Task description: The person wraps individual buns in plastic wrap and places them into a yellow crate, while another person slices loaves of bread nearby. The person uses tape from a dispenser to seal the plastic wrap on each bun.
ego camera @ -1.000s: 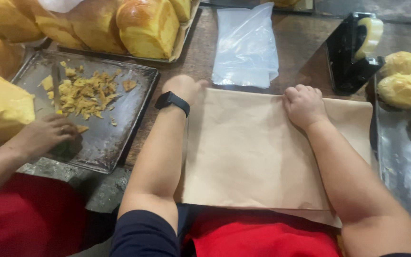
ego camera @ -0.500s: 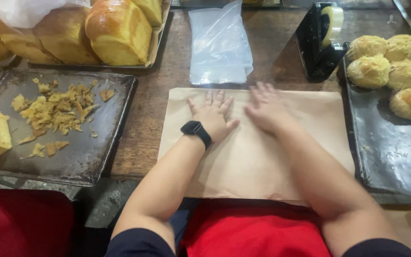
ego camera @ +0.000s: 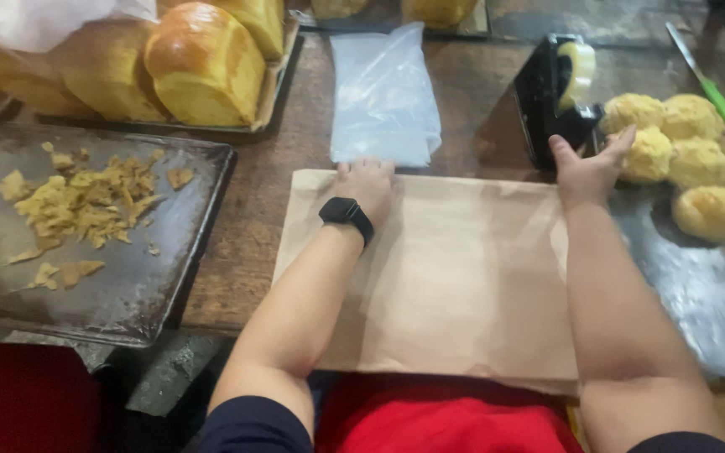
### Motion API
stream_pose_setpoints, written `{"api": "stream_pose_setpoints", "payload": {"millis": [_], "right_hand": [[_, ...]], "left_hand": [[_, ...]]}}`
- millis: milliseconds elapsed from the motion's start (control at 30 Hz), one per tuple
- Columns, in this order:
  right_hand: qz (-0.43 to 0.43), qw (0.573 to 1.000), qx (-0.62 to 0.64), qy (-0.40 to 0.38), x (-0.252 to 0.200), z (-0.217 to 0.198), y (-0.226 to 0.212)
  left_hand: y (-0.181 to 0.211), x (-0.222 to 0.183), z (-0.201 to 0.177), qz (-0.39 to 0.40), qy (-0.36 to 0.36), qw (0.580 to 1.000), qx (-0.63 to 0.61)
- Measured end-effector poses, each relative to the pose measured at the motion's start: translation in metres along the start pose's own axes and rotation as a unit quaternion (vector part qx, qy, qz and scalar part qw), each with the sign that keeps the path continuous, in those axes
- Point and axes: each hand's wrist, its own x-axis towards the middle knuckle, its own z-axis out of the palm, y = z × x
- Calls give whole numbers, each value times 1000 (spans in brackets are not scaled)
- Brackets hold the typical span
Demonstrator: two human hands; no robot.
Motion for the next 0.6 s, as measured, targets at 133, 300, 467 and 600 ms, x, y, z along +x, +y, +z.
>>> {"api": "stream_pose_setpoints", "payload": {"millis": [133, 300, 467, 600], "right_hand": [[5, 996, 92, -9, 30, 41, 17], [46, 998, 32, 9, 53, 31, -7], [157, 964, 215, -3, 52, -22, -75], [74, 985, 155, -31, -5, -44, -83]], "left_hand": [[-18, 19, 19, 54, 125, 985, -110], [-20, 35, 32, 80, 162, 978, -102], [-9, 52, 32, 54, 154, 982, -92], [1, 48, 29, 49, 203, 975, -77]]}}
